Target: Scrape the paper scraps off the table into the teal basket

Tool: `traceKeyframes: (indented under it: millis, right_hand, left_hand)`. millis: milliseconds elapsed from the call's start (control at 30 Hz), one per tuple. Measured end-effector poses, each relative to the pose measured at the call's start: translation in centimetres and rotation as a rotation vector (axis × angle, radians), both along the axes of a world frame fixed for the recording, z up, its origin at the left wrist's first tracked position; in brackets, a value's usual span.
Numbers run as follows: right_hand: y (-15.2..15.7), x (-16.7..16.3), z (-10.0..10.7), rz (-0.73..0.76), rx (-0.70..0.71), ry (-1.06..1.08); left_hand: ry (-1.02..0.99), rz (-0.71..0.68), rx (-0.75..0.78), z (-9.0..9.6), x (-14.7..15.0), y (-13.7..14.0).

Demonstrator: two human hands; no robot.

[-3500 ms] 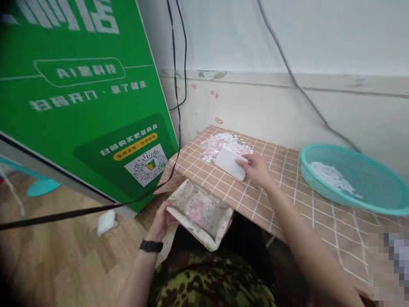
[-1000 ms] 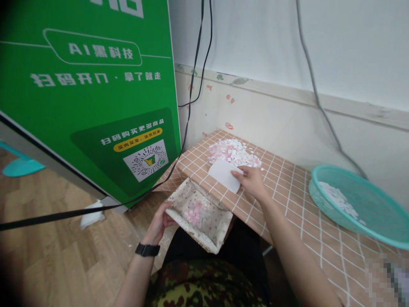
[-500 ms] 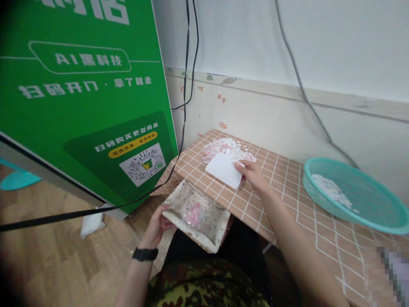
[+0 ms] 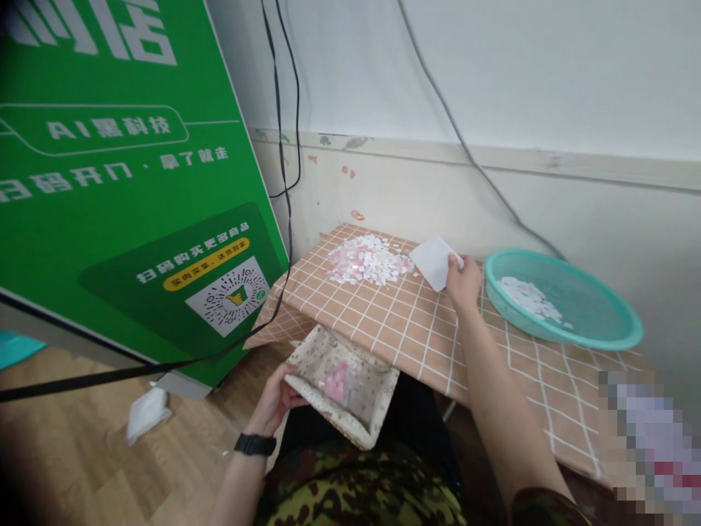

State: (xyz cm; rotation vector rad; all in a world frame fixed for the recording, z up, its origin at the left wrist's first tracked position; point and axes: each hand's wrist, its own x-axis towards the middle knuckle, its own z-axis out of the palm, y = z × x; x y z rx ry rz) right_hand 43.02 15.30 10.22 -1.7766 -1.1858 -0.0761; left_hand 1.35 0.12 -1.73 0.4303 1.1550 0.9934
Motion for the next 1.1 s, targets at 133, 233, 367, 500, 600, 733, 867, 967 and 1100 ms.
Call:
traceKeyframes:
  millis: [133, 233, 367, 500, 600, 733, 867, 967, 1100]
  right_hand:
    - [-0.6, 0.1, -0.1, -0.209, -0.034, -0.083]
    - [-0.9, -0.4, -0.4, -0.252, -0.061, -0.086]
    - [-0.8, -1.6, -0.9, -0.217, -0.08, -0.121]
    - [-0.4, -2.9, -1.4, -0.065, -0.068, -0.178]
    - [-0.1, -3.5, -1.7, 0.004, -0.053, -0.193]
    - [-0.1, -3.8, -1.8, 0.088, -0.034, -0.206]
    - [-0.3, -4.4, -1.5, 0.158, 0.014, -0.192]
    - [-0.5, -5.0, -1.2, 0.192, 0.021, -0.191]
    - [-0.7, -5.5, -0.9, 0.297, -0.015, -0.23]
  left_hand:
    - [-0.015, -0.019, -0.02, -0.7, 1.8, -0.3]
    - [-0.019, -0.001, -0.003, -1.0, 3.0, -0.6]
    - [-0.039, -0.004, 0.082, -1.2, 4.1, -1.0]
    - [-0.006, -0.034, 0.128, -1.4, 4.6, -1.1]
    - [0.022, -0.034, 0.135, -1.5, 4.6, -1.0]
    - [0.033, -0.031, 0.129, -1.7, 4.5, -0.8]
    - [0.042, -0.036, 0.151, -1.8, 4.3, -0.9]
    - [0.041, -0.042, 0.168, -1.8, 4.3, -0.9]
    - [0.035, -0.048, 0.165, -1.9, 4.2, -0.9]
